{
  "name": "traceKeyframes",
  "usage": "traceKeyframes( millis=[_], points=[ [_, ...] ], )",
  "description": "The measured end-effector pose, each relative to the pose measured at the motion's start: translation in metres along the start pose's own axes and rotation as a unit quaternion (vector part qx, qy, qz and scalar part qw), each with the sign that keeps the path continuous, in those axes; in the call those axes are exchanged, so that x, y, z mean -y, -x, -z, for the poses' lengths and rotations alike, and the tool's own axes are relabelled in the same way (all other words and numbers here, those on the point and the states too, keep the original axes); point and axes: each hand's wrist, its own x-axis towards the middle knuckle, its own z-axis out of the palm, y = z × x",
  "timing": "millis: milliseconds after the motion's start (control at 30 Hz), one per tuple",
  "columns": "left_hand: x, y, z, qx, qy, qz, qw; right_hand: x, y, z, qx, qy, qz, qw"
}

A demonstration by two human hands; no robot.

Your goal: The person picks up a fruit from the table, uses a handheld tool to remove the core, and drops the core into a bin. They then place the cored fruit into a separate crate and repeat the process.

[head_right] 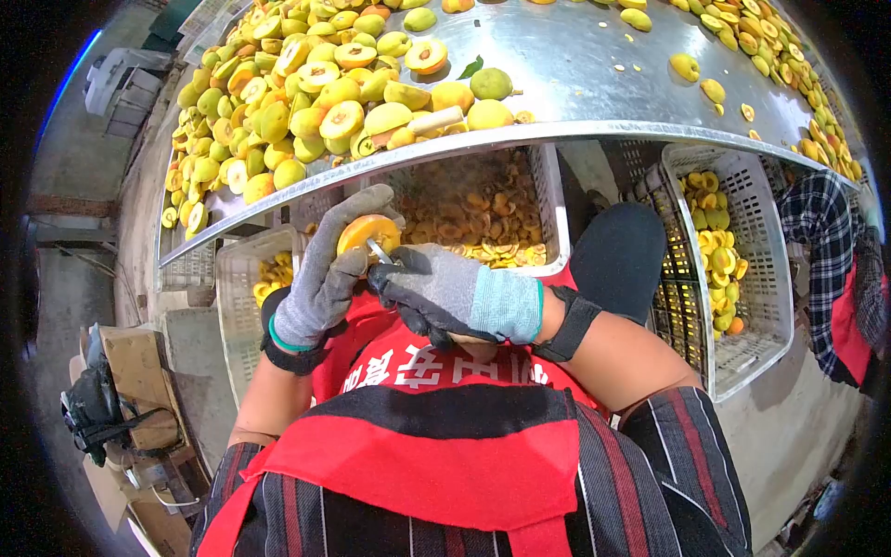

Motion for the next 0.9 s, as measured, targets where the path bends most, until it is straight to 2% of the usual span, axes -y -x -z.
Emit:
traceKeyframes(
  millis=[33, 67, 100, 133, 200, 233, 333, 367, 433, 467, 500, 567, 600, 667, 700, 733, 767, 800, 833, 867, 900],
  points=[
    [0.000, 0.000, 0.001, -0.001, 0.001, 0.001, 1.000, 0.000, -0.001, 0.002, 0.002, -0.001, -0.001, 1.000],
    [-0.001, -0.001, 0.004, 0.017, -0.020, -0.012, 1.000, 0.003, -0.004, 0.006, 0.052, -0.055, -0.154, 0.985],
    [-0.002, -0.002, 0.006, 0.036, -0.041, -0.026, 0.998, 0.008, -0.007, 0.009, 0.099, -0.107, -0.301, 0.942],
    [-0.004, -0.001, 0.006, 0.036, -0.041, -0.025, 0.998, 0.011, -0.008, 0.010, 0.099, -0.108, -0.301, 0.942],
    [-0.007, -0.002, 0.004, 0.025, 0.009, 0.019, 0.999, 0.015, -0.008, 0.011, 0.094, -0.266, -0.297, 0.912],
    [-0.005, -0.001, 0.002, 0.025, 0.010, 0.020, 0.999, 0.012, -0.006, 0.009, 0.094, -0.267, -0.298, 0.912],
    [-0.003, -0.002, -0.004, -0.009, 0.014, 0.007, 1.000, -0.002, -0.004, 0.001, 0.075, -0.415, -0.305, 0.854],
    [-0.006, -0.004, -0.008, -0.035, 0.033, 0.006, 0.999, -0.001, -0.005, 0.003, 0.076, -0.414, -0.305, 0.854],
    [-0.006, -0.005, -0.018, -0.060, 0.052, 0.007, 0.997, 0.004, -0.003, 0.005, 0.054, -0.496, -0.331, 0.801],
    [-0.004, -0.005, -0.024, -0.085, 0.105, 0.002, 0.991, 0.004, -0.003, 0.004, 0.039, -0.534, -0.353, 0.767],
    [-0.003, -0.007, -0.026, -0.112, 0.157, -0.005, 0.981, 0.001, -0.002, 0.005, 0.039, -0.533, -0.352, 0.769],
    [-0.002, -0.008, -0.027, -0.108, 0.141, -0.015, 0.984, -0.006, 0.002, 0.006, 0.071, -0.639, -0.321, 0.696],
    [0.000, -0.009, -0.029, -0.131, 0.124, -0.024, 0.983, -0.002, 0.000, 0.005, 0.072, -0.639, -0.322, 0.695],
    [0.002, -0.012, -0.033, -0.155, 0.106, -0.033, 0.982, 0.011, -0.003, 0.001, -0.022, -0.486, -0.351, 0.800],
    [0.003, -0.014, -0.034, -0.188, 0.042, -0.047, 0.980, 0.009, -0.002, -0.001, -0.020, -0.486, -0.350, 0.800],
    [0.003, -0.015, -0.035, -0.220, -0.023, -0.059, 0.973, 0.004, 0.000, -0.003, 0.015, -0.453, -0.269, 0.850],
    [0.004, -0.015, -0.036, -0.220, -0.024, -0.059, 0.973, -0.001, 0.002, -0.006, 0.049, -0.415, -0.185, 0.890],
    [0.006, -0.014, -0.036, -0.256, 0.155, -0.019, 0.954, -0.006, -0.002, -0.010, 0.028, -0.214, -0.074, 0.974],
    [0.008, -0.016, -0.036, -0.282, 0.328, 0.020, 0.901, -0.006, -0.003, -0.008, 0.028, -0.214, -0.073, 0.974],
    [0.010, -0.020, -0.038, -0.330, 0.301, 0.021, 0.895, -0.006, -0.002, -0.005, 0.007, -0.323, -0.144, 0.935],
    [0.011, -0.019, -0.036, -0.332, 0.300, 0.020, 0.894, -0.007, 0.000, -0.003, -0.012, -0.427, -0.214, 0.879]
  ],
)
